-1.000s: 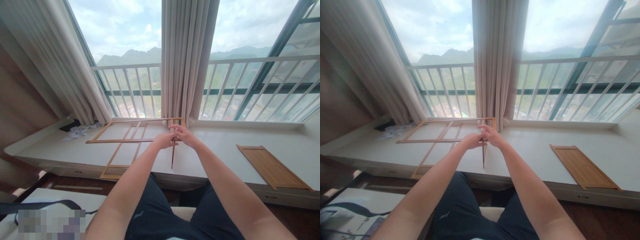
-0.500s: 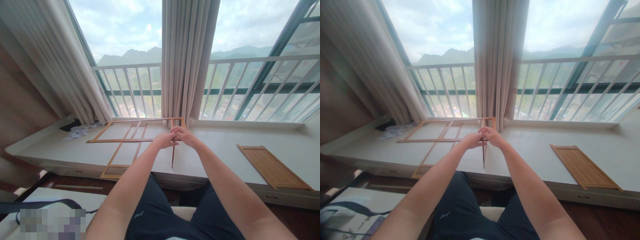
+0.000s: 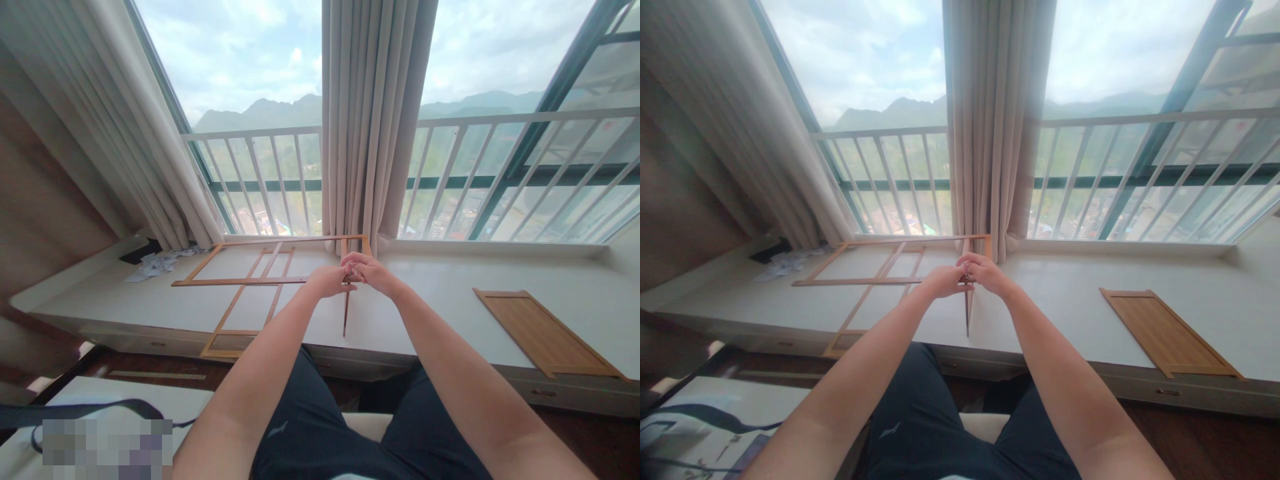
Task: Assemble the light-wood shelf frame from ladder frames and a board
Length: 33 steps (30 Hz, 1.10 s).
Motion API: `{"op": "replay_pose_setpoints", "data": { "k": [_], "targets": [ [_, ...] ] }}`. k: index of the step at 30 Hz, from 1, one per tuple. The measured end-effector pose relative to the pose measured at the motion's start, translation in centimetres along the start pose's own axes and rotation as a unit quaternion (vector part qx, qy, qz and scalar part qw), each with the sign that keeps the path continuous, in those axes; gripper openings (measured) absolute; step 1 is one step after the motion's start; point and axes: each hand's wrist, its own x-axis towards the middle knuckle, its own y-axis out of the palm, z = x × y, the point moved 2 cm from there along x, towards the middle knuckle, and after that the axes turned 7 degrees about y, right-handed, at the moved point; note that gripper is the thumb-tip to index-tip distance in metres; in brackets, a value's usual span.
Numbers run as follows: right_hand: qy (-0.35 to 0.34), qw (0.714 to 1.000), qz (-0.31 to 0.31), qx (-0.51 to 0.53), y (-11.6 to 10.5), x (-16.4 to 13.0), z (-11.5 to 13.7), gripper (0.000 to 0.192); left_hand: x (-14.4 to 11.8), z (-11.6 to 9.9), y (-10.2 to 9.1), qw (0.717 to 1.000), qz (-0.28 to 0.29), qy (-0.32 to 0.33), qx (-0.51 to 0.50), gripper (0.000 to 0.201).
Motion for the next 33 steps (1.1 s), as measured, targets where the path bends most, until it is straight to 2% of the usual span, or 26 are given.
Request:
{"op": "replay_pose_setpoints", "data": {
  "k": [20, 29, 33],
  "targets": [
    [-0.017, 0.999, 0.034, -0.021, -0.8, 0.7, -1.3, 0.031, -0.2, -0.1, -0.3, 1.000, -0.001, 0.002, -0.018, 0.045],
    [-0.014, 0.998, -0.019, -0.057, -0.6, 0.4, -0.9, 0.026, -0.3, -0.4, -0.6, 1.000, -0.004, 0.002, -0.014, 0.052],
    [-0.018, 0.997, -0.036, -0.072, -0.8, 0.4, -1.2, 0.026, -0.4, -0.6, -0.8, 1.000, 0.002, -0.002, -0.020, 0.049]
  ]
}}
